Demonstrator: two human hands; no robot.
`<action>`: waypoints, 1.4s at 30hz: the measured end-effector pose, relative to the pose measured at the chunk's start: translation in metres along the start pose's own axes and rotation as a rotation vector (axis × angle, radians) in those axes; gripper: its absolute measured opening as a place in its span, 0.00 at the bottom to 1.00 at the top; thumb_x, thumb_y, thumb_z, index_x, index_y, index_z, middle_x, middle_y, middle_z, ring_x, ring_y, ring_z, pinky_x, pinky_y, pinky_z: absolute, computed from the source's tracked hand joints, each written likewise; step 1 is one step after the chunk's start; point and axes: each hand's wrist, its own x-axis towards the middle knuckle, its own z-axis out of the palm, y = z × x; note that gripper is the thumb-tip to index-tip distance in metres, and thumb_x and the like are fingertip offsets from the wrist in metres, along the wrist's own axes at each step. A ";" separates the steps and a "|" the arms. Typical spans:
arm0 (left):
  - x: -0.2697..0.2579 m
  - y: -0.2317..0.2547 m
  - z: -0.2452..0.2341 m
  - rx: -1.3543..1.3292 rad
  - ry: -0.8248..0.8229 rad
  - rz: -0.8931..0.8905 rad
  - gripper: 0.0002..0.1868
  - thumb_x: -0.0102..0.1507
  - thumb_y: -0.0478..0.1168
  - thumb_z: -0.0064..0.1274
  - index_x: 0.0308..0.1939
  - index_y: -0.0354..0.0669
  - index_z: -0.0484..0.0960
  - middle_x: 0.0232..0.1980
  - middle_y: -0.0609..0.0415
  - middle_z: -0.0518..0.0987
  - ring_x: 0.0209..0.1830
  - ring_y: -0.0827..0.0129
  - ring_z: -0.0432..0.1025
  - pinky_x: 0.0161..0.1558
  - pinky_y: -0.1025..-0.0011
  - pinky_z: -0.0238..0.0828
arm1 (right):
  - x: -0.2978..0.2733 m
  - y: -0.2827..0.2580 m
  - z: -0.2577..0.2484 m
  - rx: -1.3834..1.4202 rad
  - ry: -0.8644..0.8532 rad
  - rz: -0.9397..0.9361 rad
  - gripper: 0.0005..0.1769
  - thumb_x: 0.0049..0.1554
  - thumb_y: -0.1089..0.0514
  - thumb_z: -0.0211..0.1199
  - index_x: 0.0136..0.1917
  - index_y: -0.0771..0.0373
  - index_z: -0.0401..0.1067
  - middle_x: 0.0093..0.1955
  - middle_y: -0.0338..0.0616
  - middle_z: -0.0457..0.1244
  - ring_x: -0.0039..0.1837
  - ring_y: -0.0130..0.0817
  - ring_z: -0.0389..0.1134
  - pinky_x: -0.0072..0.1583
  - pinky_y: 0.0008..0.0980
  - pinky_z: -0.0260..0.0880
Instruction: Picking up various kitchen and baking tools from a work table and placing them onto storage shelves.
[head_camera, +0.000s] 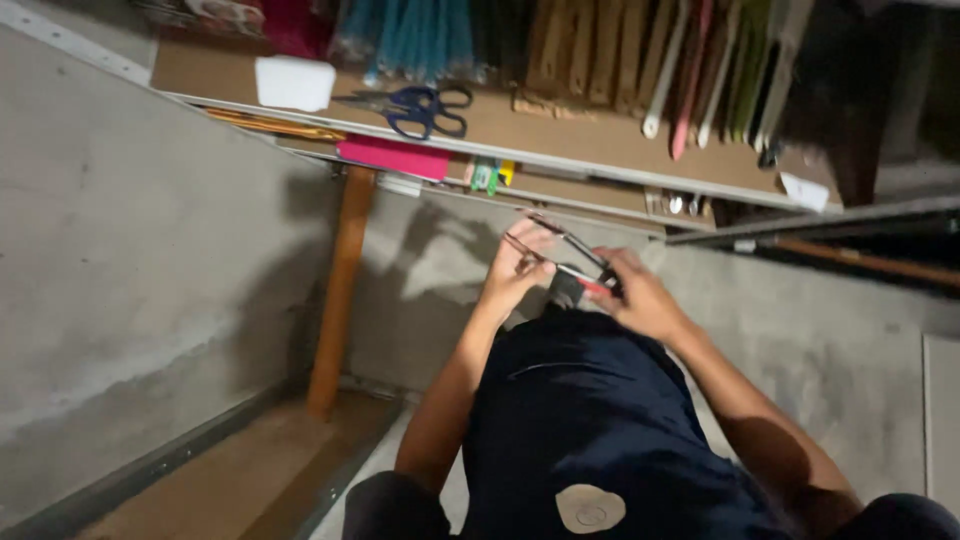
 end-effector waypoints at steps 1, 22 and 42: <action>0.010 0.010 0.006 0.003 0.041 0.044 0.52 0.58 0.42 0.72 0.77 0.44 0.54 0.69 0.42 0.71 0.69 0.54 0.67 0.65 0.56 0.63 | 0.010 0.000 -0.010 -0.055 0.004 0.032 0.37 0.54 0.50 0.71 0.73 0.59 0.65 0.55 0.61 0.68 0.55 0.62 0.72 0.57 0.60 0.71; 0.144 0.121 -0.063 1.112 -0.191 0.159 0.43 0.51 0.51 0.73 0.68 0.60 0.71 0.63 0.54 0.72 0.67 0.55 0.71 0.67 0.57 0.68 | 0.152 0.037 -0.032 -0.434 0.171 -0.256 0.40 0.48 0.52 0.74 0.73 0.55 0.66 0.63 0.46 0.66 0.67 0.49 0.68 0.65 0.50 0.69; 0.129 0.153 -0.109 0.918 -0.244 0.372 0.40 0.52 0.50 0.71 0.65 0.45 0.73 0.59 0.42 0.74 0.62 0.45 0.72 0.65 0.54 0.69 | 0.157 0.007 0.003 -0.353 0.250 -0.170 0.37 0.47 0.52 0.76 0.69 0.55 0.72 0.62 0.47 0.68 0.65 0.51 0.70 0.65 0.49 0.70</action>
